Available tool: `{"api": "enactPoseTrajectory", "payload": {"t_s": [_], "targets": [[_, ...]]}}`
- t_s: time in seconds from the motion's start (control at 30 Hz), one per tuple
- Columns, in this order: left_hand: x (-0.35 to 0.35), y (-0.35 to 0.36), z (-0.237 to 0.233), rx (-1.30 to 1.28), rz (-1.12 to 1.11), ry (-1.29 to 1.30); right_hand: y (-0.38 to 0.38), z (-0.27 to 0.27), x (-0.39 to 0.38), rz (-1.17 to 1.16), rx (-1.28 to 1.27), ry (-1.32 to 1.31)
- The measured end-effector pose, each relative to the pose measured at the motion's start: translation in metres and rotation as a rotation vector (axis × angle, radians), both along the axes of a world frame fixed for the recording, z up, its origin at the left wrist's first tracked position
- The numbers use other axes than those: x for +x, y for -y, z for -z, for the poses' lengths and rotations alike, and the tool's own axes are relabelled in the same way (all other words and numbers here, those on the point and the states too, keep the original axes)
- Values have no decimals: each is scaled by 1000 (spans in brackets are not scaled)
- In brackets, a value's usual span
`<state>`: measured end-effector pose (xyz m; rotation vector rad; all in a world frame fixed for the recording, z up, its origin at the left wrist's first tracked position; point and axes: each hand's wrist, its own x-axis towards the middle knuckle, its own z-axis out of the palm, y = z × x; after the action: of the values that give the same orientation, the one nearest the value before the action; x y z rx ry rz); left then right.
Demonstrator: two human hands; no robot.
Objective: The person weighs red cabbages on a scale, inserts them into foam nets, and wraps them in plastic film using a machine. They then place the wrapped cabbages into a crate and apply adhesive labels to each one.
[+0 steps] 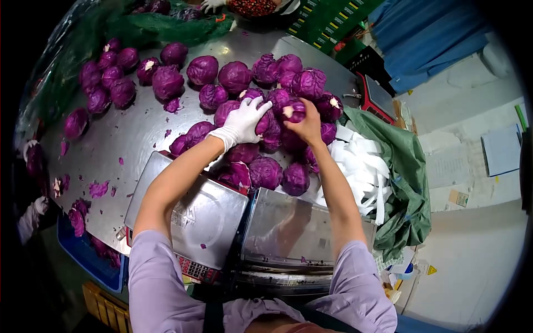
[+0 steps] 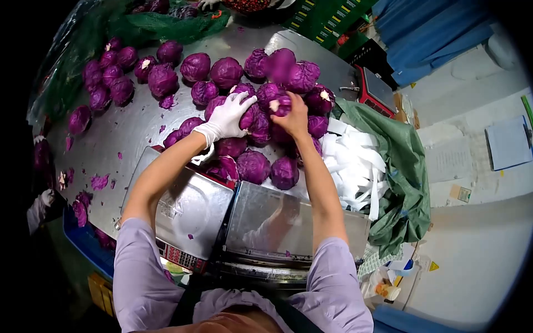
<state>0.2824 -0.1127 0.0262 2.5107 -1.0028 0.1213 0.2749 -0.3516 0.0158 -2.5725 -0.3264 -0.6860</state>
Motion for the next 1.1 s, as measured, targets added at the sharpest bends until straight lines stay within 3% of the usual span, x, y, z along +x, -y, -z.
{"api": "enactPoseTrajectory", "payload": {"t_s": [0.07,0.13,0.23,0.33,0.4,0.47,0.53,0.8,1.0,1.1], "targets": [[-8,-13,-7,-196,-77,-61,2,6,-22,217,351,-158],[-23,-33,-17,-412,-135,-92,-9,-16,-52,209,488,-263],[-54,-84,-32,-621,-131,-104,-39,-47,-90,-103,667,-443],[-93,-140,-49,-796,-285,-446,-97,-74,-126,-388,553,-632],[-116,-175,-55,-884,-322,-514,-138,-69,-140,-505,518,-737],[-139,-206,-62,-773,-449,-477,-173,-61,-154,-634,453,-738],[-164,-228,-70,-825,-478,-501,-194,-43,-161,-710,358,-747],[-226,-266,-94,-821,-585,-498,-181,-36,-168,-694,121,-604],[-222,-241,-78,-1072,-650,-802,-179,-46,-164,-678,174,-680],[-210,-239,-54,-1111,-551,-933,-175,-56,-166,-689,178,-691]]}}
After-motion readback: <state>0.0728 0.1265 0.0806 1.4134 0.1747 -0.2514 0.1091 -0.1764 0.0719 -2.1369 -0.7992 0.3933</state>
